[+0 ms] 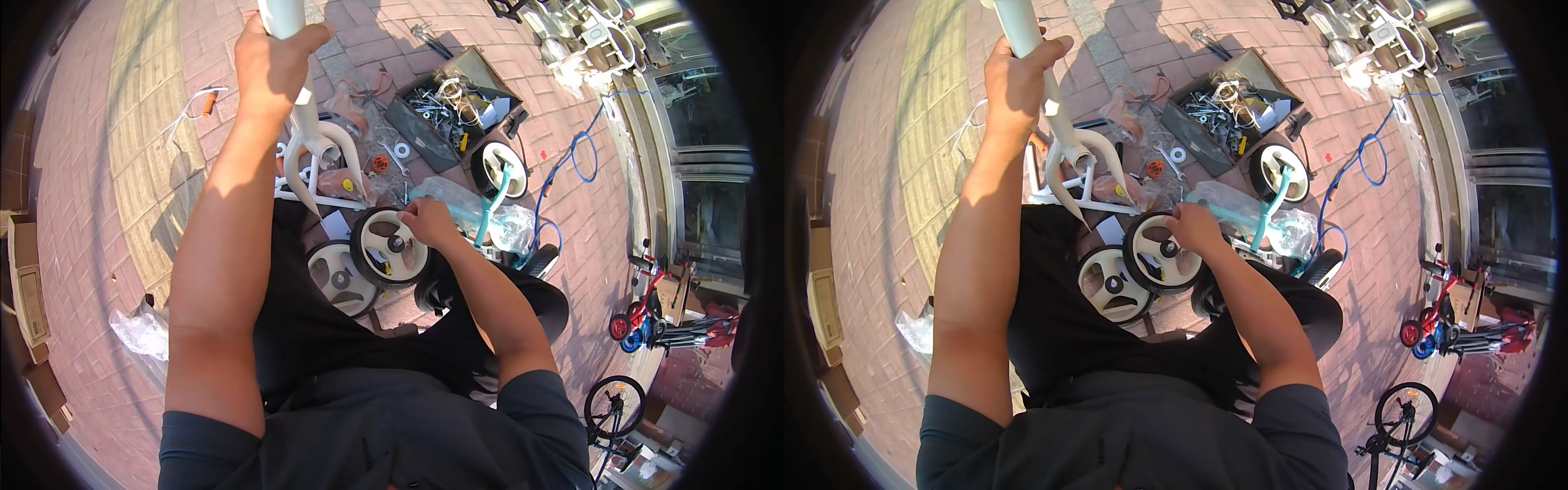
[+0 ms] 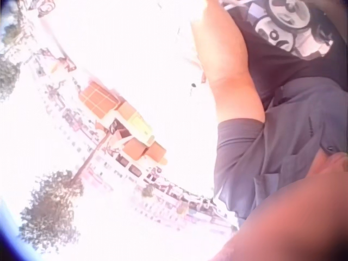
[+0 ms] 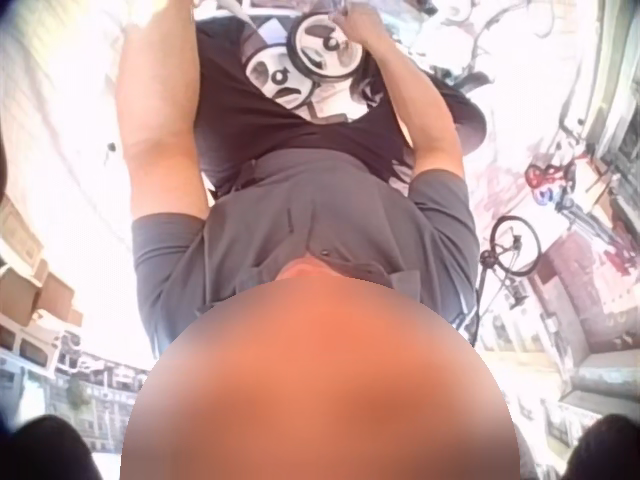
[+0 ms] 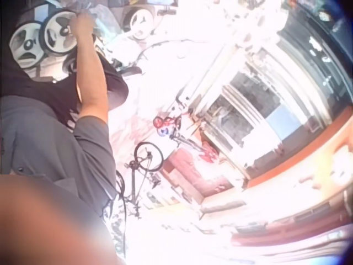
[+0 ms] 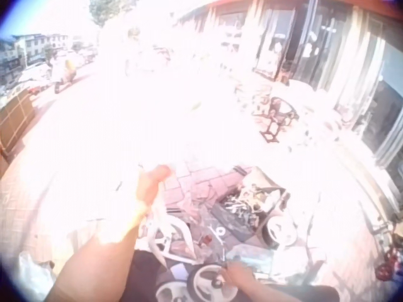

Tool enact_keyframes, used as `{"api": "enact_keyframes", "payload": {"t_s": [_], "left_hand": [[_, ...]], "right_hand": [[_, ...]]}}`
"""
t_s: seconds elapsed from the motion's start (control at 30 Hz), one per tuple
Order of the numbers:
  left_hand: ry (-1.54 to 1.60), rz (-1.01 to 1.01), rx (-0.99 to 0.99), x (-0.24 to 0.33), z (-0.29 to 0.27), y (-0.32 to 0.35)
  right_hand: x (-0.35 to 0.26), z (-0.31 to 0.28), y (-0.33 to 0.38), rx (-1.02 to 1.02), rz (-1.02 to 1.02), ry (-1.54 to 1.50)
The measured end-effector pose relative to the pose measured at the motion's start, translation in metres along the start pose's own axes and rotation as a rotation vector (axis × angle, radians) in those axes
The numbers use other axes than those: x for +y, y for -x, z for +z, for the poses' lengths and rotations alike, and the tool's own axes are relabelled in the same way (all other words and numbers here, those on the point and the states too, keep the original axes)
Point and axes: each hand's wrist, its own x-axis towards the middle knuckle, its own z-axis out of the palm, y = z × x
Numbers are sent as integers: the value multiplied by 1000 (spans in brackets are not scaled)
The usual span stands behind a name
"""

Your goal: The person assembles a scooter wheel by tightening bolts on the hub with a wrench. They then unwrap a white scooter frame from bubble wrap and apply a brand sticker to the frame.

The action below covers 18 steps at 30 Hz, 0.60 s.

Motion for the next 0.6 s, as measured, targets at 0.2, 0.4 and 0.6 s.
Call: {"api": "enact_keyframes", "payload": {"t_s": [0.2,0.4,0.6], "left_hand": [[294,-154,-85,4,18,16],[258,-190,-259,22,4,18],[-8,-306,-232,21,-83,40]], "right_hand": [[-54,-45,11,333,-298,-326],[-65,-75,30,236,-89,-723],[-65,-138,59,258,25,-698]]}}
